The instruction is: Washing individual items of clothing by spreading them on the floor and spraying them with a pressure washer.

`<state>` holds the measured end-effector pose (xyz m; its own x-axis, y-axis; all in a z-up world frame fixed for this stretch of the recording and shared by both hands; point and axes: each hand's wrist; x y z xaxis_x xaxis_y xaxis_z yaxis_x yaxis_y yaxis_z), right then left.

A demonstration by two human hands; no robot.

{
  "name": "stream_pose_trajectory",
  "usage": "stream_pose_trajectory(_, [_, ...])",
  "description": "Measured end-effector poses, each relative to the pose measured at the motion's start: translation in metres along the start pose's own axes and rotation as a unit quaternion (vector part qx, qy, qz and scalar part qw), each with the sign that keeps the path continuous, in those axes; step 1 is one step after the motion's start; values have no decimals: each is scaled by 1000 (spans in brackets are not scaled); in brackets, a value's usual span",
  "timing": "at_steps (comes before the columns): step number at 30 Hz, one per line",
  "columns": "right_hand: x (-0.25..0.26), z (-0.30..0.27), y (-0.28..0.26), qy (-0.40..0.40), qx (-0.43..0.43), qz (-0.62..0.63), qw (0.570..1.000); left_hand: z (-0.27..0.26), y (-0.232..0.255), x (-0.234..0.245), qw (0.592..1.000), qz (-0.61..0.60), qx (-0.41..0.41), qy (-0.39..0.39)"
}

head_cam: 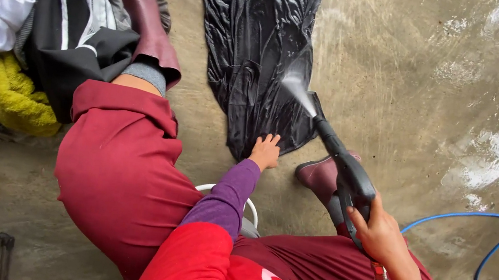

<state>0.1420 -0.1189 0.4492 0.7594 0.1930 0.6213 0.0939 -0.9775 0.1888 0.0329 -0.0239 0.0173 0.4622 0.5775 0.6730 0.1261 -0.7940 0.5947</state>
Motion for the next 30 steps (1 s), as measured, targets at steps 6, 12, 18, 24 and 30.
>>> stream_pose_trajectory(6, [27,22,-21,24,41,-11,999,7,-1,-9,983,-141,47,-104])
stream_pose_trajectory(12, [66,2,-62,67,56,43,995,-5,13,-15,975,-176,52,-128])
stream_pose_trajectory(18, [32,-11,-41,8,34,-12,999,-12,23,-10,947,-253,54,-189])
stream_pose_trajectory(24, [-6,8,-38,-70,86,-81,990,-32,26,8,932,-275,51,-231])
stream_pose_trajectory(30, [17,-3,-51,11,59,-4,998,-37,19,11,929,-289,53,-225])
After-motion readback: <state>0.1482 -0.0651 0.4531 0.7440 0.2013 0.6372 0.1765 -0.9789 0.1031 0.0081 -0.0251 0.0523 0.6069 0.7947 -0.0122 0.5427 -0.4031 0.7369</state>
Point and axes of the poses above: each hand's wrist, its own z-axis towards the middle knuckle, its own x-axis out of the back of the hand, y = z × x, and after that the axes turned 9 degrees about -x, right-handed
